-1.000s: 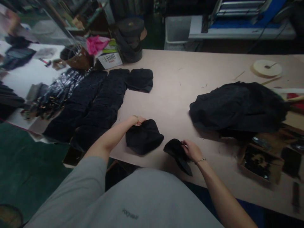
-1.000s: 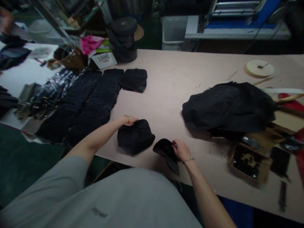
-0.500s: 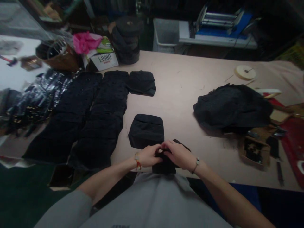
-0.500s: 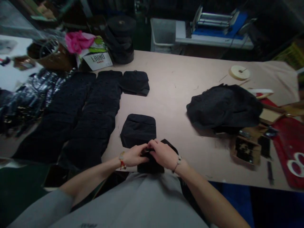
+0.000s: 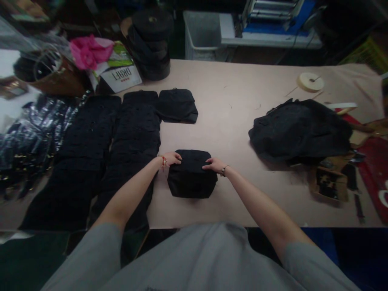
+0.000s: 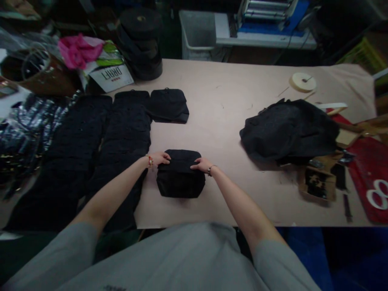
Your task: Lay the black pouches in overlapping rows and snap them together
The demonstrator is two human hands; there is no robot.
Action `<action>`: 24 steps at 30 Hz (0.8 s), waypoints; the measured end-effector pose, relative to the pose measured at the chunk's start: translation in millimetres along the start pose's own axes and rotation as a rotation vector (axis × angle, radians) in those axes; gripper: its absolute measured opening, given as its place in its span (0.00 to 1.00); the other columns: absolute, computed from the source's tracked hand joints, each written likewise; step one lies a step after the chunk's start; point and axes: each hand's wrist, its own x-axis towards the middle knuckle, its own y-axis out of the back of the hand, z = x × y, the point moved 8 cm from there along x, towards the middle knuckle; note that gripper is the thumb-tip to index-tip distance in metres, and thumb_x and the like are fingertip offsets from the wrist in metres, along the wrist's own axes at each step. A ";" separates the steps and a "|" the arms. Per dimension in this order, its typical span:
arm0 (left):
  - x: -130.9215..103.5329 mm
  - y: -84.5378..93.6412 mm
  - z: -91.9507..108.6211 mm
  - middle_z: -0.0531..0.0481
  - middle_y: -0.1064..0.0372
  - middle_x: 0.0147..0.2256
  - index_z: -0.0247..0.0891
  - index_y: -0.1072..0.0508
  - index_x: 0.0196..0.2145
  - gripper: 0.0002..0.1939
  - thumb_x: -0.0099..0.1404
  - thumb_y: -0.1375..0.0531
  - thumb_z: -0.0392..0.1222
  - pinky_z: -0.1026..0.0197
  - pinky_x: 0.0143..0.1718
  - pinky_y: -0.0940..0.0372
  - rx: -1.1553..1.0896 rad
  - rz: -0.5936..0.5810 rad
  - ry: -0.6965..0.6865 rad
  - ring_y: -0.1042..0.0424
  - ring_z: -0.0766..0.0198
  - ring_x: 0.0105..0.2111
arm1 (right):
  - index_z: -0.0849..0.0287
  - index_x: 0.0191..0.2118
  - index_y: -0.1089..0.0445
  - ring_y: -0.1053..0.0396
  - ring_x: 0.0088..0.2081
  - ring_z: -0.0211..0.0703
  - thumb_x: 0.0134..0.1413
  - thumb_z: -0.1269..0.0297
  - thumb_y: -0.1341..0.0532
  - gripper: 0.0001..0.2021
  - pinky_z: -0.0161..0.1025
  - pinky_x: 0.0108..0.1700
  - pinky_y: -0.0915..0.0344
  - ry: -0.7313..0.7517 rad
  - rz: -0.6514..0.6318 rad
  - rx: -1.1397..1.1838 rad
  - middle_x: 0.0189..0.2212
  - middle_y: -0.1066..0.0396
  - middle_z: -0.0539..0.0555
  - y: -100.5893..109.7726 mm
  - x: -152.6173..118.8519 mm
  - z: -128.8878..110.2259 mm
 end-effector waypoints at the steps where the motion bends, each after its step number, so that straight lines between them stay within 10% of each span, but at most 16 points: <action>1: 8.6 4.2 -4.1 0.53 0.31 0.26 0.37 0.26 0.32 0.13 0.47 0.34 0.40 0.69 0.22 0.40 0.004 0.093 0.014 0.33 0.67 0.25 | 0.62 0.35 0.26 0.30 0.33 0.40 0.41 0.64 0.31 0.13 0.34 0.35 0.35 -0.023 0.082 -0.004 0.31 0.26 0.53 2.7 9.0 9.6; 5: 22.8 -9.5 -28.4 0.55 0.32 0.28 0.39 0.30 0.44 0.25 0.46 0.32 0.41 0.69 0.22 0.39 -0.064 0.189 -0.003 0.33 0.68 0.25 | 0.62 0.41 0.27 0.29 0.36 0.42 0.38 0.69 0.31 0.19 0.37 0.40 0.34 -0.014 0.246 -0.010 0.34 0.25 0.53 2.1 22.6 37.8; 12: 12.5 -5.4 -64.1 0.59 0.37 0.22 0.40 0.33 0.43 0.19 0.51 0.37 0.35 0.66 0.27 0.38 -0.094 0.454 -0.069 0.34 0.69 0.23 | 0.58 0.42 0.28 0.29 0.39 0.44 0.42 0.62 0.32 0.17 0.42 0.46 0.34 0.133 0.439 -0.028 0.36 0.26 0.53 5.5 19.5 37.3; 19: -1.6 16.5 -26.9 0.43 0.34 0.51 0.42 0.39 0.55 0.34 0.53 0.33 0.44 0.57 0.49 0.37 0.252 0.672 -0.126 0.32 0.56 0.48 | 0.58 0.34 0.27 0.39 0.52 0.53 0.45 0.59 0.33 0.10 0.49 0.56 0.42 0.214 0.608 -0.340 0.46 0.37 0.60 24.9 24.3 9.8; 24: 15.2 20.5 -18.2 0.41 0.31 0.48 0.40 0.41 0.57 0.36 0.53 0.33 0.45 0.58 0.47 0.37 0.368 0.568 0.076 0.30 0.53 0.48 | 0.59 0.52 0.37 0.33 0.44 0.48 0.37 0.66 0.30 0.32 0.43 0.47 0.36 0.012 0.554 -0.271 0.44 0.36 0.59 31.8 33.6 23.7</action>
